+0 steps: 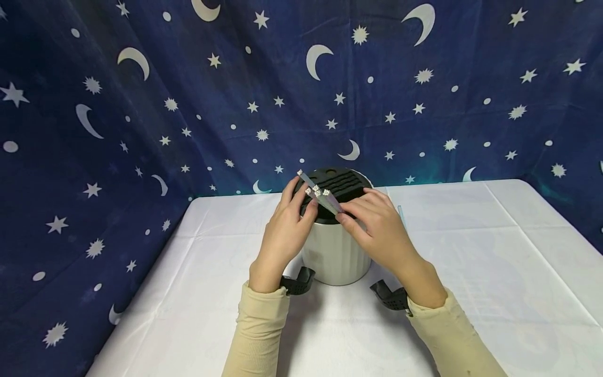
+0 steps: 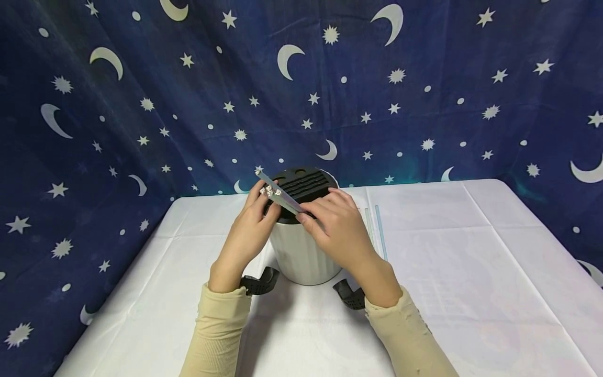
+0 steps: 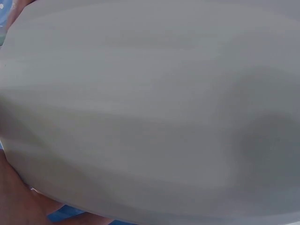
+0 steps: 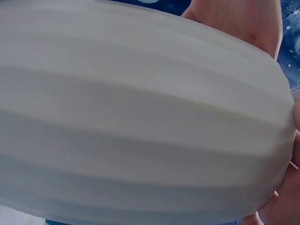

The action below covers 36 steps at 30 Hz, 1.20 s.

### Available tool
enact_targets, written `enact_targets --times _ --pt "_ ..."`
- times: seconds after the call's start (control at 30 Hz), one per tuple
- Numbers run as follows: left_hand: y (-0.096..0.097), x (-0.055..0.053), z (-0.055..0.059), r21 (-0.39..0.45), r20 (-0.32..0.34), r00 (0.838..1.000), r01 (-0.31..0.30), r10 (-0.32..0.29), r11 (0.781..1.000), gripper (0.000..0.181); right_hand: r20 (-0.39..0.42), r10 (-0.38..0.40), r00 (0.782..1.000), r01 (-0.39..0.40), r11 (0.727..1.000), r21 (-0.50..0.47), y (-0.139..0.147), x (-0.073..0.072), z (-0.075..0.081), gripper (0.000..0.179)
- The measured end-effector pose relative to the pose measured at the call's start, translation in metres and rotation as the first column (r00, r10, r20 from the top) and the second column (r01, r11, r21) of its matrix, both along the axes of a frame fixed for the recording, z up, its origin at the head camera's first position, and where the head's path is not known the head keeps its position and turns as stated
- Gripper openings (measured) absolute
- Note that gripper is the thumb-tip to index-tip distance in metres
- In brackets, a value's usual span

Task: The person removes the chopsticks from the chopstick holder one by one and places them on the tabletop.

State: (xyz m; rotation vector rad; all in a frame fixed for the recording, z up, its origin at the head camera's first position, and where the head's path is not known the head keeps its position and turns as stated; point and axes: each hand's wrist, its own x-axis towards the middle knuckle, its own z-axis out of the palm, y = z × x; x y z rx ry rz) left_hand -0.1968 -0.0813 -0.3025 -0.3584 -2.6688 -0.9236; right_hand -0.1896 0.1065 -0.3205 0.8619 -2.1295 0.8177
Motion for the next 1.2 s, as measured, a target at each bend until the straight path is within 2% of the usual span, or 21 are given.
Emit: enact_targets --times 0.2,0.4,0.67,0.8,0.97,1.1,1.2 --pt "0.001 0.001 0.000 -0.002 0.004 1.000 -0.016 0.016 1.000 0.050 0.008 0.021 1.000 -0.021 0.999 -0.047 0.002 0.001 0.001 0.015" --pt "0.001 0.001 -0.001 -0.003 0.004 1.000 -0.011 0.011 1.000 0.049 0.025 -0.044 0.999 0.046 0.992 -0.118 0.005 0.004 0.002 0.011" --pt "0.002 0.000 -0.002 -0.001 -0.006 1.000 0.013 -0.013 1.000 0.051 0.073 -0.074 0.995 0.094 0.944 -0.315 0.013 0.005 0.008 0.010" --pt "0.003 0.000 -0.002 0.000 0.002 1.000 0.010 -0.010 1.000 0.052 0.085 -0.100 0.991 0.124 0.927 -0.354 0.014 0.006 0.010 0.011" --pt "0.003 0.000 -0.001 0.002 0.012 1.000 0.004 -0.004 1.000 0.052 0.132 -0.088 0.987 0.135 0.904 -0.406 0.017 0.009 0.015 0.014" --pt "0.004 0.001 0.000 0.004 0.027 1.000 -0.001 0.001 1.000 0.054 0.157 0.000 0.988 0.081 0.856 -0.511 0.024 0.012 0.021 0.017" --pt "0.004 0.001 0.000 0.003 0.035 0.999 -0.003 0.003 1.000 0.055 0.148 0.063 0.987 0.041 0.791 -0.611 0.030 0.015 0.026 0.018"
